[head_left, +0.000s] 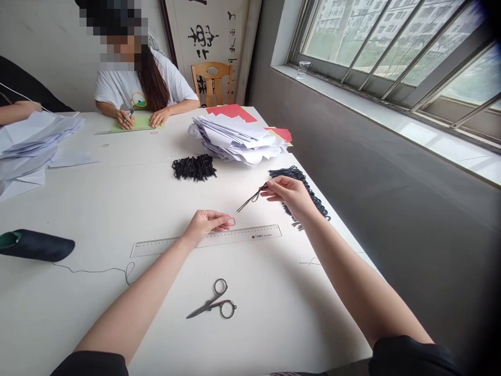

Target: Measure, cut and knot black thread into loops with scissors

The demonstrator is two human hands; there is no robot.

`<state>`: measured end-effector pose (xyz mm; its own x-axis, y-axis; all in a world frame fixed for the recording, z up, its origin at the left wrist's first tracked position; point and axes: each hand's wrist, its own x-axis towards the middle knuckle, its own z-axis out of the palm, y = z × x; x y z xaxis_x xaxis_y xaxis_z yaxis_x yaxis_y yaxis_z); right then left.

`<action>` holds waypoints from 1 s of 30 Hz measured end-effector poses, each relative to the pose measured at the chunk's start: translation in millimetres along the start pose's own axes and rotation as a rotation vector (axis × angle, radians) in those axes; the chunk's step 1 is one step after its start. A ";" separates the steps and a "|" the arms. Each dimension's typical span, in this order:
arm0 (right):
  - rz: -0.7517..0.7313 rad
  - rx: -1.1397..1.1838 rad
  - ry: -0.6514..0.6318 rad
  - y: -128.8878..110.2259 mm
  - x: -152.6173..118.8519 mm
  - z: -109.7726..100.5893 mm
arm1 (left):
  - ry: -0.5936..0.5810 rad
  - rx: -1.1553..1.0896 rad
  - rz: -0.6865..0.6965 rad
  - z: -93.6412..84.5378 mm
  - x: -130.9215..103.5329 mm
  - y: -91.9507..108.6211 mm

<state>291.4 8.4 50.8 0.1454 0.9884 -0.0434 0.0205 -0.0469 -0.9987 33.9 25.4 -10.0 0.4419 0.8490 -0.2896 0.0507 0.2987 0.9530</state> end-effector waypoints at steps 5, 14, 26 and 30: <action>0.000 -0.003 0.272 4.4 14.7 -42.9 | -0.032 0.036 -0.002 -1.2 0.4 0.4; 0.080 0.034 0.338 22.9 24.5 -77.0 | -0.042 0.044 0.002 -3.4 1.8 -1.1; 0.068 -0.128 0.441 43.5 26.6 -105.0 | -0.052 0.075 0.004 -0.8 -0.3 1.3; 0.022 -0.355 0.549 49.4 30.9 -110.0 | -0.050 0.083 0.007 -1.1 0.2 0.3</action>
<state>405.7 20.7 3.1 0.6315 0.7737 0.0503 0.3235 -0.2040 -0.9240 33.1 26.2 -9.8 0.4864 0.8277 -0.2798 0.1208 0.2535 0.9598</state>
